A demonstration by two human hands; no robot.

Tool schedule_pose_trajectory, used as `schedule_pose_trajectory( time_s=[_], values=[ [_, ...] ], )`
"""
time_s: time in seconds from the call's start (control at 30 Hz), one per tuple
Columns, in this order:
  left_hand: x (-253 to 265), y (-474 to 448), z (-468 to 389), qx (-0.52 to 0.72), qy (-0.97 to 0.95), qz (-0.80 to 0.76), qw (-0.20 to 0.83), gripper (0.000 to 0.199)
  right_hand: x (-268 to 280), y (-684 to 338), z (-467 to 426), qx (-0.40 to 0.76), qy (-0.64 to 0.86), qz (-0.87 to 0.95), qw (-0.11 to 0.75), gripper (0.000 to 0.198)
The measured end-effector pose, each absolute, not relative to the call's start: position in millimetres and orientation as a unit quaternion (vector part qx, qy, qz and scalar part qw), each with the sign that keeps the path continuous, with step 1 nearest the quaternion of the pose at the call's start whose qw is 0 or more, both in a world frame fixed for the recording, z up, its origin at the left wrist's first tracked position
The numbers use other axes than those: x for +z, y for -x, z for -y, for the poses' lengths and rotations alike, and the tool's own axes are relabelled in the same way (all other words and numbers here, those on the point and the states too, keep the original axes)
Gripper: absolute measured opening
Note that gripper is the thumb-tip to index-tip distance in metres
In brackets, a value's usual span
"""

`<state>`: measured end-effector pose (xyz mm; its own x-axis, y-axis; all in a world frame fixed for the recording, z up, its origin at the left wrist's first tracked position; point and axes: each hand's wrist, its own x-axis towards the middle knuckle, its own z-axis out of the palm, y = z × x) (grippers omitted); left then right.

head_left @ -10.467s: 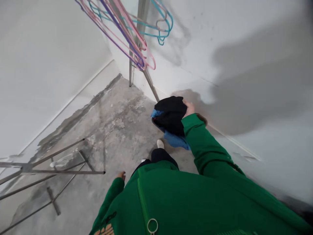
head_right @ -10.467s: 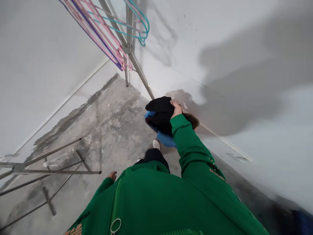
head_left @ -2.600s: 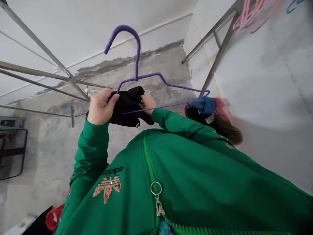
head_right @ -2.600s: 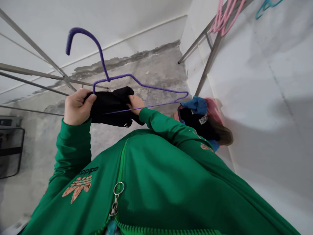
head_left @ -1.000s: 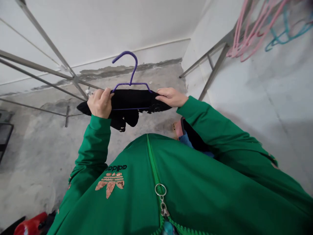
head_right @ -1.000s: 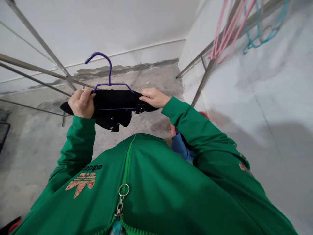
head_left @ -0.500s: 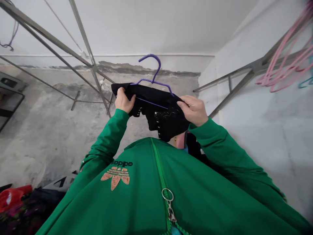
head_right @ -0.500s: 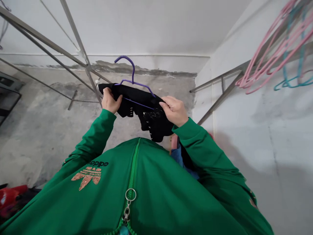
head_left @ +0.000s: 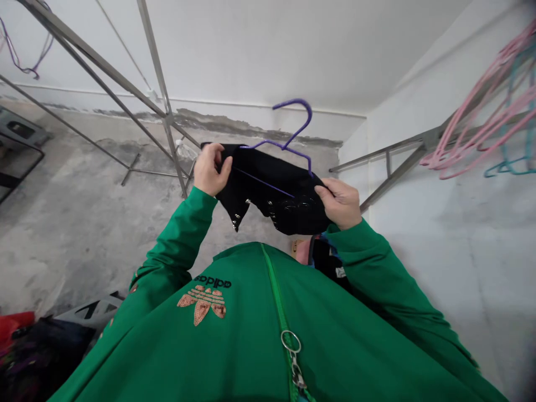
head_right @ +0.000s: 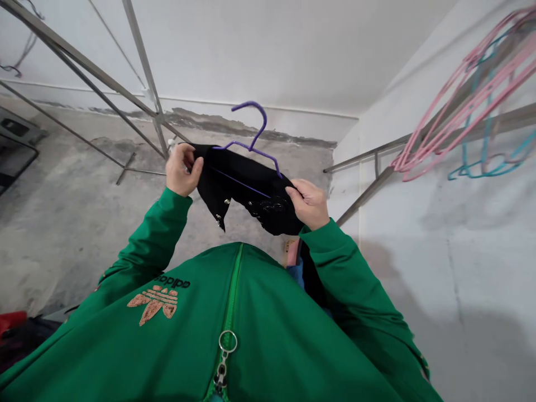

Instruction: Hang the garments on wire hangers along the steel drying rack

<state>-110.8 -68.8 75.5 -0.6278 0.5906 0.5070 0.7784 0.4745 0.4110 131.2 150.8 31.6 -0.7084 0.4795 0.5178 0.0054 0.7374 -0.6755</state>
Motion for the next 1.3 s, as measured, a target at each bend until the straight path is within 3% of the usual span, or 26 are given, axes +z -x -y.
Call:
schedule_pose_trajectory(
  time_s=[0.1, 0.27, 0.57, 0.73, 0.83, 0.9, 1.1, 1.3],
  values=[
    [82.6, 140.0, 81.3, -0.261, 0.445, 0.843, 0.153, 0.049, 34.4, -136.8, -158.4, 0.326, 0.134, 0.874, 0.333, 0.022],
    [81.3, 149.1, 87.4, -0.156, 0.536, 0.828, 0.051, 0.032, 46.7, -149.3, -170.0, 0.319, 0.132, 0.883, 0.318, 0.022],
    [99.0, 116.0, 97.8, -0.139, 0.491, 0.827, 0.237, 0.035, 61.0, -148.3, -182.0, 0.321, 0.11, 0.883, 0.323, 0.021],
    [93.6, 126.6, 113.1, -0.141, 0.524, 0.77, 0.337, 0.033, 80.3, -142.8, -184.3, 0.413, 0.026, 0.906, 0.085, 0.03],
    [88.7, 138.9, 116.4, -0.12, 0.546, 0.752, 0.349, 0.031, 83.1, -136.4, -171.1, 0.5, -0.03, 0.863, -0.061, 0.048],
    [87.1, 150.0, 117.8, -0.116, 0.549, 0.759, 0.331, 0.029, 83.1, -129.0, -156.7, 0.577, -0.069, 0.806, -0.113, 0.053],
    [93.0, 189.0, 137.7, -0.152, 0.438, 0.817, 0.341, 0.026, 91.1, -76.9, -115.8, 0.764, -0.03, 0.641, -0.066, 0.044],
    [66.7, 197.0, 198.4, -0.2, 0.357, 0.829, 0.383, 0.024, 105.8, 20.4, -75.4, 0.763, -0.03, 0.645, -0.014, 0.038]
  ],
)
